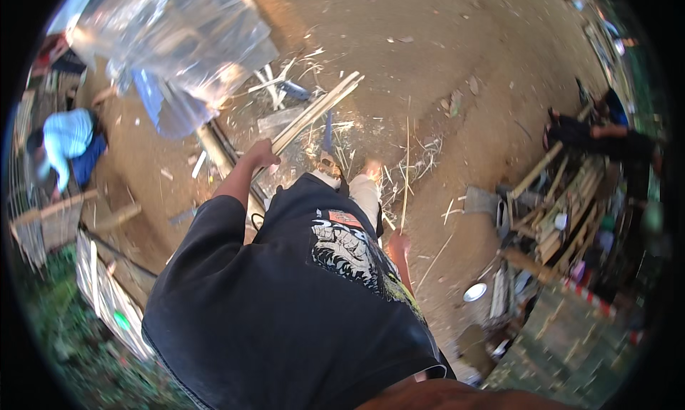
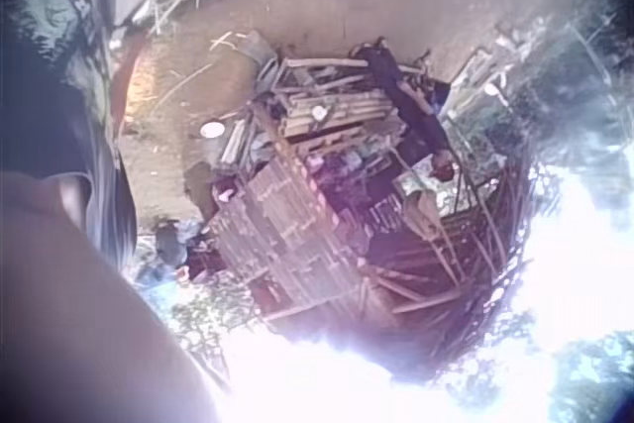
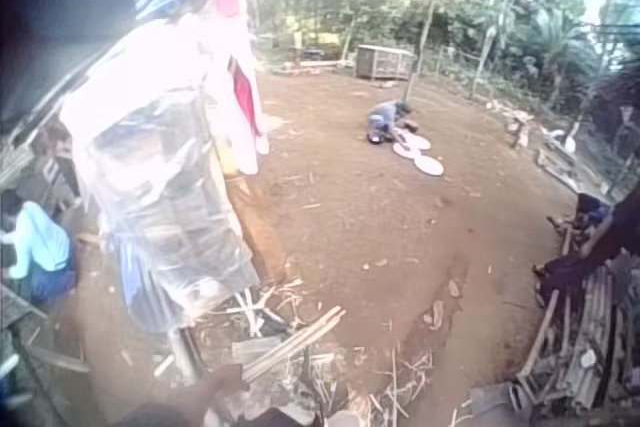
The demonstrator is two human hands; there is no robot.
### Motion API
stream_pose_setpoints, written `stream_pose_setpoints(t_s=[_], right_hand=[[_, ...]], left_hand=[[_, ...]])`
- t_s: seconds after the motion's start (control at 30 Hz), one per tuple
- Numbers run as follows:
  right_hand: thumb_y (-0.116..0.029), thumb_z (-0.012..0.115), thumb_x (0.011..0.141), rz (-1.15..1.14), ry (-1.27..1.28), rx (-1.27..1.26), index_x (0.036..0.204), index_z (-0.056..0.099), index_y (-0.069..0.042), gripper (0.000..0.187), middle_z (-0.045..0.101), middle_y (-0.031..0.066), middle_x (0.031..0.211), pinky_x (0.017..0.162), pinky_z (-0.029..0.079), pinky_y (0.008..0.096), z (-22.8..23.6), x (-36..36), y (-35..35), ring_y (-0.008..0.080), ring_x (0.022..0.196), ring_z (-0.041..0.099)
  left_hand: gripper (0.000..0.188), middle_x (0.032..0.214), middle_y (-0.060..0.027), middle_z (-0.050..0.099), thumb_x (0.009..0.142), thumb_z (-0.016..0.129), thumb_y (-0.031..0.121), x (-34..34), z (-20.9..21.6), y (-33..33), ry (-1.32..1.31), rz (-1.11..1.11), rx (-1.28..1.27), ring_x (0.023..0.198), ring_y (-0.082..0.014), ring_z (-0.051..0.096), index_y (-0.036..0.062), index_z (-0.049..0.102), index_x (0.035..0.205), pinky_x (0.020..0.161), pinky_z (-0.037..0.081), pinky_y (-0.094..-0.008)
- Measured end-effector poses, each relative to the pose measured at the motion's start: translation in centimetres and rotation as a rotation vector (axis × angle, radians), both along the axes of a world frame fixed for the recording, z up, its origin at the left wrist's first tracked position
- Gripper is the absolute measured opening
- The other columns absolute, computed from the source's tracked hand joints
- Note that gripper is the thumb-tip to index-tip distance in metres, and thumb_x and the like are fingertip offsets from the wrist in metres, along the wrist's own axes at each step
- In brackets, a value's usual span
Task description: The person sits on the ground and uses a machete to split a green bamboo stalk into thin strips. They then use a saw to cut the strips into shorter segments and a knife to shave and smooth the edges of the bamboo pieces.
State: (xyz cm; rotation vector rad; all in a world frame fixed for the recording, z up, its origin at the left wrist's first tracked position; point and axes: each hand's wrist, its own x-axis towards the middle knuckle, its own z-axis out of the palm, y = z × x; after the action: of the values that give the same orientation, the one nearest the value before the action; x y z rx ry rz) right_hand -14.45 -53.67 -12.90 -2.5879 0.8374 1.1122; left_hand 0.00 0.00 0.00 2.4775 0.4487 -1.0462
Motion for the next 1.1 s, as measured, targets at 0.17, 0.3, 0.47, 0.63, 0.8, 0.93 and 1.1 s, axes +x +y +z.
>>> stream_pose_setpoints(t_s=[0.17,0.3,0.47,0.63,0.8,0.93,1.1], right_hand=[[-0.063,0.033,0.097,0.083,0.023,0.082,0.118,0.062,0.009,0.081,0.06,0.0349,0.119,0.097,0.047,0.0505,7.6,13.6,2.0,0.0443,0.113,0.06],[-0.061,0.038,0.097,0.358,-0.18,0.091,0.112,0.065,0.006,0.074,0.066,0.0301,0.109,0.093,0.049,0.0522,6.2,22.7,1.3,0.0467,0.106,0.063],[-0.056,0.051,0.092,0.606,-0.106,0.215,0.114,0.067,-0.001,0.061,0.067,0.0294,0.107,0.091,0.05,0.0527,7.4,31.8,0.6,0.0449,0.106,0.063],[-0.052,0.053,0.092,0.794,-0.056,0.202,0.111,0.067,0.0,0.058,0.067,0.0294,0.105,0.088,0.051,0.0514,5.3,37.4,1.6,0.0449,0.103,0.064],[-0.048,0.056,0.091,0.961,0.025,0.229,0.11,0.066,0.002,0.054,0.068,0.0289,0.101,0.088,0.051,0.0517,7.3,39.4,8.0,0.045,0.1,0.065],[-0.047,0.056,0.091,1.128,-0.004,0.295,0.109,0.065,0.002,0.053,0.068,0.0286,0.1,0.087,0.051,0.0522,5.6,39.9,13.8,0.045,0.098,0.066],[-0.051,0.053,0.092,1.24,-0.012,0.29,0.111,0.064,0.0,0.055,0.068,0.0289,0.099,0.086,0.051,0.0529,6.6,38.0,22.9,0.045,0.096,0.066]], left_hand=[[0.062,0.119,-0.0319,0.061,0.07,0.079,0.026,-5.9,-0.8,0.5,-0.14,0.31,-0.066,0.115,-0.0394,0.06,-0.0082,0.056,0.117,0.096,0.048,-0.0429],[0.069,0.117,-0.031,0.063,0.071,0.08,0.025,-6.9,0.7,-2.9,0.03,0.609,0.014,0.114,-0.0396,0.061,-0.0078,0.051,0.124,0.095,0.049,-0.0426],[0.073,0.117,-0.0292,0.064,0.071,0.081,0.028,-10.8,-1.1,-8.1,0.059,0.812,0.092,0.109,-0.0425,0.063,-0.0085,0.049,0.125,0.094,0.051,-0.0439],[0.078,0.117,-0.0307,0.063,0.067,0.084,0.036,-13.0,-2.7,-10.2,0.097,0.975,0.182,0.112,-0.0431,0.061,-0.0095,0.051,0.121,0.096,0.05,-0.0447],[0.074,0.117,-0.0299,0.063,0.067,0.084,0.035,-14.1,-2.0,-11.4,0.098,1.111,0.189,0.111,-0.0423,0.062,-0.0064,0.051,0.119,0.095,0.051,-0.0454],[0.071,0.116,-0.0279,0.064,0.07,0.082,0.03,-13.8,-3.4,-8.7,0.143,1.109,0.19,0.11,-0.04,0.064,-0.0035,0.049,0.123,0.094,0.052,-0.0444],[0.071,0.116,-0.0255,0.065,0.076,0.076,0.026,-10.9,-3.5,-5.0,0.199,1.17,0.238,0.109,-0.0355,0.065,-0.002,0.042,0.132,0.093,0.053,-0.0436]])
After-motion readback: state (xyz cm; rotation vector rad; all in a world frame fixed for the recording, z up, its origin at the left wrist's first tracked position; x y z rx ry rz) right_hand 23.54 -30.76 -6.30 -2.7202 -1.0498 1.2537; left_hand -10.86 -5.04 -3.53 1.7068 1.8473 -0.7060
